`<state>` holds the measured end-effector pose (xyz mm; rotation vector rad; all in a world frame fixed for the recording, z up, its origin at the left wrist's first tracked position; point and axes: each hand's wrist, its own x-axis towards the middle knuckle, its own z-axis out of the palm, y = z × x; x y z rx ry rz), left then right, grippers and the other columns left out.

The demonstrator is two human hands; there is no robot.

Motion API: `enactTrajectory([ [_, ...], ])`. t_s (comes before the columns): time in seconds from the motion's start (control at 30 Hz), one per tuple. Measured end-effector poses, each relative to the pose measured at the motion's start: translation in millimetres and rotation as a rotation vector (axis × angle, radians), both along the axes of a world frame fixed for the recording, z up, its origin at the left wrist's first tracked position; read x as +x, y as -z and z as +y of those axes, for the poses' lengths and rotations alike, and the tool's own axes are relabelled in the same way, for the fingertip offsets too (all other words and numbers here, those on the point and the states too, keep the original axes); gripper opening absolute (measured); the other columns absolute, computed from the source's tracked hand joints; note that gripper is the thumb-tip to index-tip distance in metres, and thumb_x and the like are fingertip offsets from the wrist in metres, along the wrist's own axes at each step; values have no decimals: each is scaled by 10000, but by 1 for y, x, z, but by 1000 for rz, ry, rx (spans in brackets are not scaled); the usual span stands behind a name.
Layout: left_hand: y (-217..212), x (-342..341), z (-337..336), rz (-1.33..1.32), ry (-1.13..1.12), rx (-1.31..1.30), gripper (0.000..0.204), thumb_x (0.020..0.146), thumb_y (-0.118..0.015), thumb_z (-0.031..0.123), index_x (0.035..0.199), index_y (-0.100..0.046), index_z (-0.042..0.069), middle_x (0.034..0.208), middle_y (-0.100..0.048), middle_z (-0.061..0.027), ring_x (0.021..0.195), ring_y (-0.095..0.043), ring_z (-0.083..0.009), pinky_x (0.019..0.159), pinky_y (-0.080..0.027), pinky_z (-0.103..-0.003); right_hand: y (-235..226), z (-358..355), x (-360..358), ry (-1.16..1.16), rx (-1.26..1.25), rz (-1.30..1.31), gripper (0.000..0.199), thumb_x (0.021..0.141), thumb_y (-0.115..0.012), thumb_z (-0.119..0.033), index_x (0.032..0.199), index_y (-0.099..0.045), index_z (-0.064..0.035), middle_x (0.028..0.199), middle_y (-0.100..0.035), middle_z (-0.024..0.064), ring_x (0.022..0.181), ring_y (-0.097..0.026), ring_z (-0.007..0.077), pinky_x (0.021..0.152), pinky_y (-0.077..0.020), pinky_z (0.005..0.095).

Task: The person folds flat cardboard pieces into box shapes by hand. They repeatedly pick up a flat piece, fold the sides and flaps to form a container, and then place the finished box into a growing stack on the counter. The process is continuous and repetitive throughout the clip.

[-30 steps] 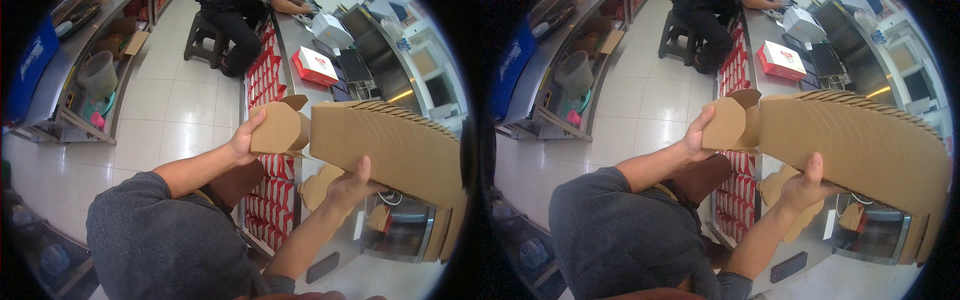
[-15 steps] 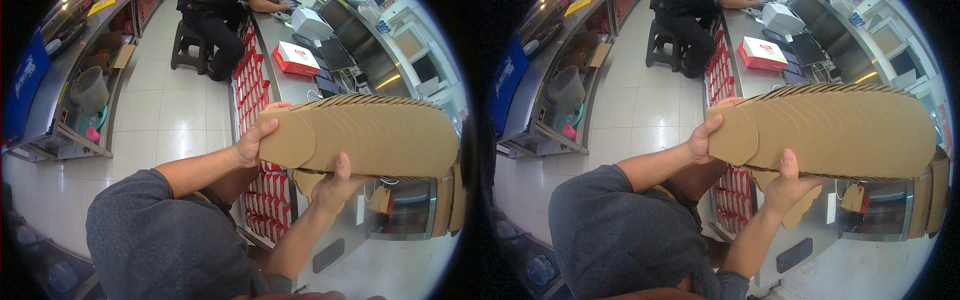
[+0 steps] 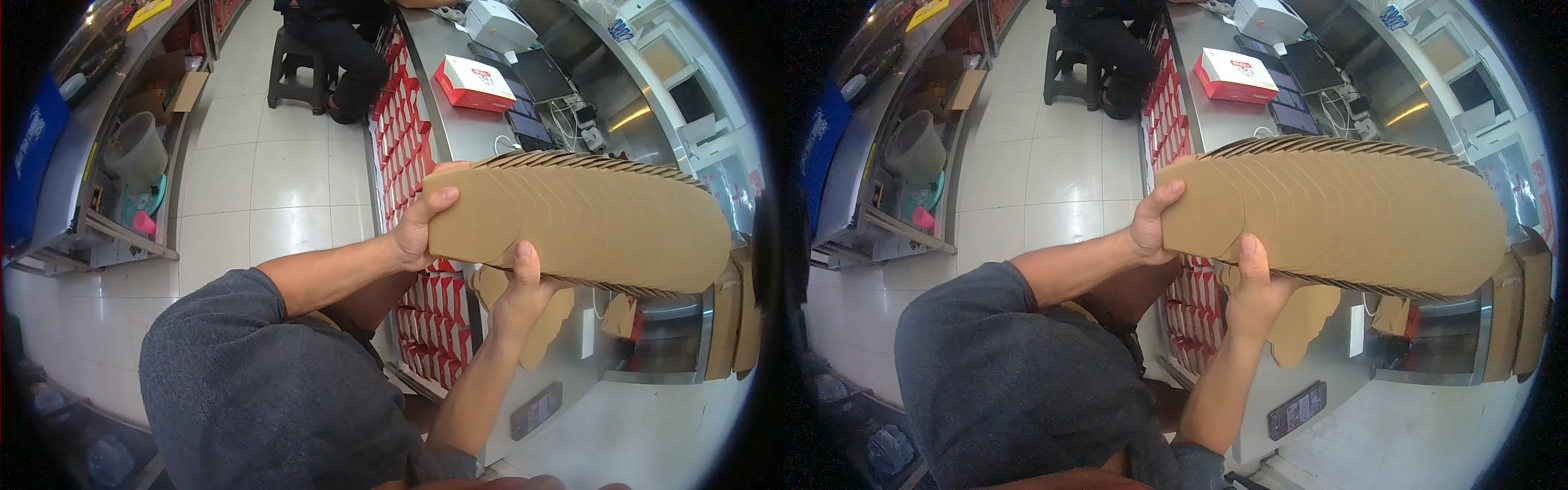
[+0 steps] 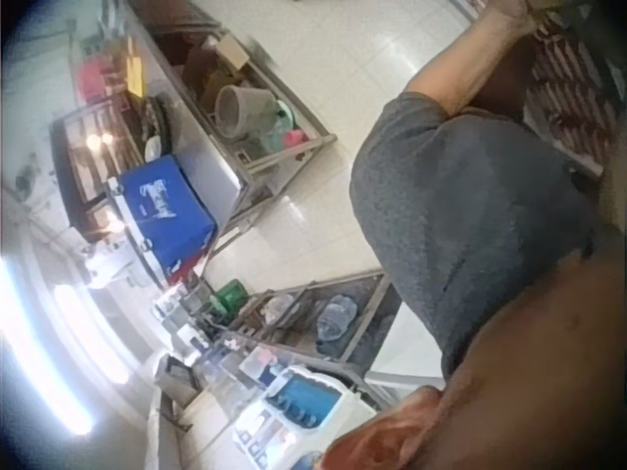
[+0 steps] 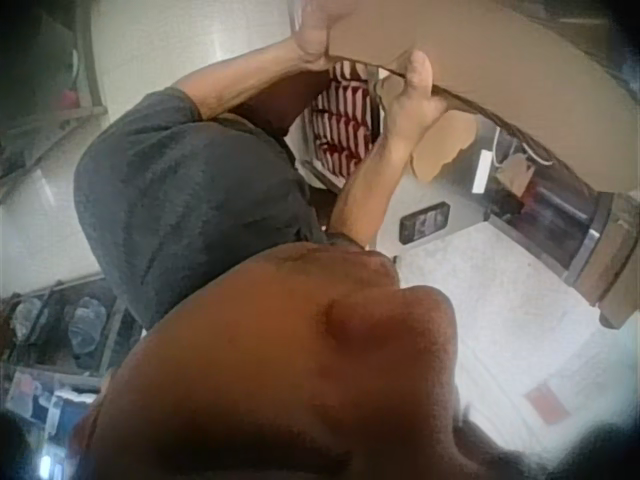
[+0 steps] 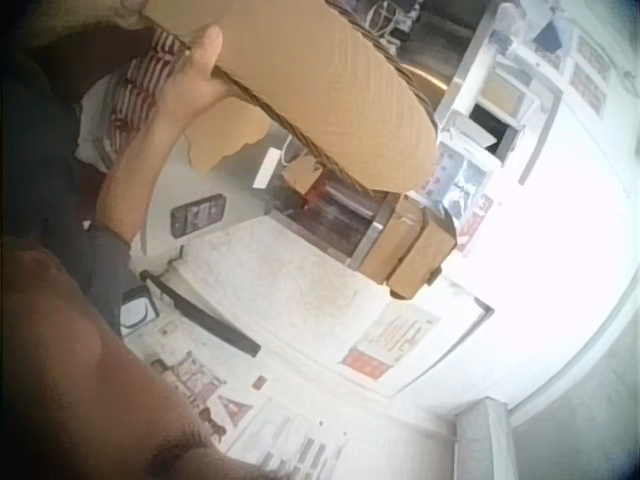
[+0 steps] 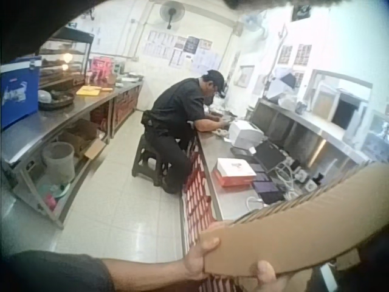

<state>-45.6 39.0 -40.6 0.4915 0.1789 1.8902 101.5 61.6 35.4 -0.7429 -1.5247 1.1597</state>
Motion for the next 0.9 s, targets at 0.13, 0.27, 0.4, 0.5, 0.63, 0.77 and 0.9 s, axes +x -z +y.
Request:
enactTrajectory([
  [0.13,6,-3,7,-3,-4,2,718,906,-744,478,1454,-436,130,1321,-582,-109,1240,-610,-247,1037,-557,-441,3,3,-9,-2,-60,95,847,921,-759,-114,1584,-237,-36,1517,-423,163,1358,-489,291,1166,-405,457],
  [0.27,11,-20,12,101,19,68,747,922,-745,427,1505,-369,149,1395,-503,-107,1336,-520,-259,1109,-488,-430,3,22,-6,-16,-1,-53,955,931,-733,-181,1642,-96,-144,1569,-352,164,1413,-455,333,1142,-456,504],
  [0.4,13,-37,28,442,-39,-56,761,933,-757,416,1519,-398,89,1432,-490,-121,1357,-498,-265,1137,-435,-428,-17,38,-14,113,134,3,1063,903,-761,-141,1655,-11,-174,1595,-302,161,1449,-406,331,1151,-446,523],
  [0.5,13,-43,36,775,-216,-175,806,928,-768,406,1545,-397,43,1475,-469,-169,1378,-479,-301,1155,-402,-439,-24,56,-25,169,186,-30,1166,858,-796,-81,1650,59,-111,1622,-215,190,1496,-318,338,1216,-354,529],
  [0.63,23,-38,37,1152,-565,-192,893,900,-792,381,1582,-350,11,1514,-429,-237,1422,-433,-371,1184,-363,-467,-14,86,-48,306,440,-239,1259,806,-842,-40,1605,128,29,1635,-59,255,1551,-145,350,1291,-178,469],
  [0.77,26,-33,43,1359,-638,-178,1039,851,-834,323,1624,-223,-6,1558,-362,-273,1494,-352,-421,1231,-301,-504,3,95,-49,267,497,-264,1325,795,-860,-64,1611,180,24,1648,-74,277,1554,-159,355,1280,-192,468],
  [0.9,21,-30,69,1591,-799,-262,1284,764,-893,387,1640,-46,-15,1557,-338,-313,1482,-352,-452,1228,-302,-537,4,100,-40,334,393,-425,1339,816,-870,-127,1609,198,23,1662,-93,308,1553,-198,379,1262,-242,469],
])
